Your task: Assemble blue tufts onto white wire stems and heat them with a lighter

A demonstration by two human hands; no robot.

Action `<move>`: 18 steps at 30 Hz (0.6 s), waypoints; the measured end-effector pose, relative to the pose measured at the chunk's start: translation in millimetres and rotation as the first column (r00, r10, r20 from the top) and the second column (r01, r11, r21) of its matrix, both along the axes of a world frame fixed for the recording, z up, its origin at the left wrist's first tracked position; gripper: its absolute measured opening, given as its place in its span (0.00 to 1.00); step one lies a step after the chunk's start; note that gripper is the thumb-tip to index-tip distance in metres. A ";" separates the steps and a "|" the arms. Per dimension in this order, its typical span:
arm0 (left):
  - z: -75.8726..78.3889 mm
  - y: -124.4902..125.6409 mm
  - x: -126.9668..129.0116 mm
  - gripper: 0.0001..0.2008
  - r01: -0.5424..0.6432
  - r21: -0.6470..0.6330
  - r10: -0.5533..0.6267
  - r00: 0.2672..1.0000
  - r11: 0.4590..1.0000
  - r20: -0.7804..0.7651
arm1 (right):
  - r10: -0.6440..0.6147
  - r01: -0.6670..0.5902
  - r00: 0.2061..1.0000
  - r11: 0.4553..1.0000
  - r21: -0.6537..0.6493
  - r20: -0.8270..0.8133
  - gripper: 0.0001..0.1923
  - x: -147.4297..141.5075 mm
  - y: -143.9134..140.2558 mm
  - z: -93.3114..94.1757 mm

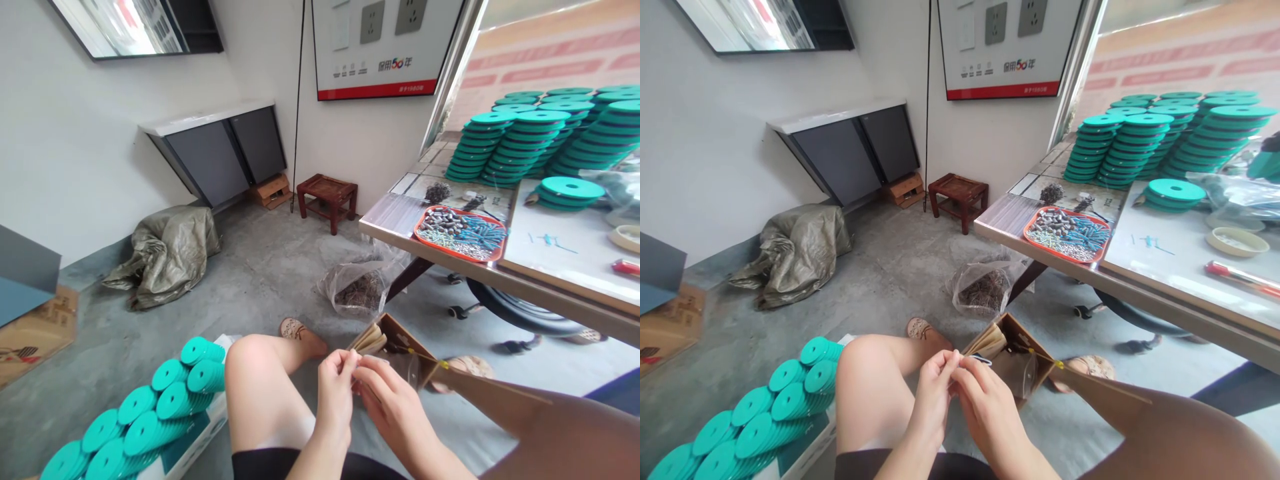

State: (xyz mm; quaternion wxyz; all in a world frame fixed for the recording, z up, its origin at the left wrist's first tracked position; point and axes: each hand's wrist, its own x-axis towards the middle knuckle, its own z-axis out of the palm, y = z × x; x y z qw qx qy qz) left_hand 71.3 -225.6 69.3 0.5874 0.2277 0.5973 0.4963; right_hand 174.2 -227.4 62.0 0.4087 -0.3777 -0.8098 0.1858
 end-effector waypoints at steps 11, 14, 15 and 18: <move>12.5 -5.6 -10.1 0.17 0.029 0.152 0.000 0.983 0.988 -0.184 | -0.341 -0.148 0.814 0.661 -0.735 -0.471 0.10 31.6 9.2 19.1; 17.6 -9.9 -12.9 0.14 0.131 0.209 -0.054 0.940 0.969 -0.338 | -0.520 -0.438 0.657 0.325 -0.838 -0.545 0.16 35.3 18.5 21.5; 18.5 -11.7 -13.3 0.14 0.169 0.221 -0.072 0.918 0.960 -0.390 | -0.541 -0.504 0.629 0.264 -0.823 -0.559 0.16 34.5 20.1 21.1; 18.7 -16.4 -14.1 0.13 0.234 0.233 -0.101 0.877 0.944 -0.470 | -0.525 -0.552 0.625 0.226 -0.803 -0.578 0.15 29.6 19.9 18.9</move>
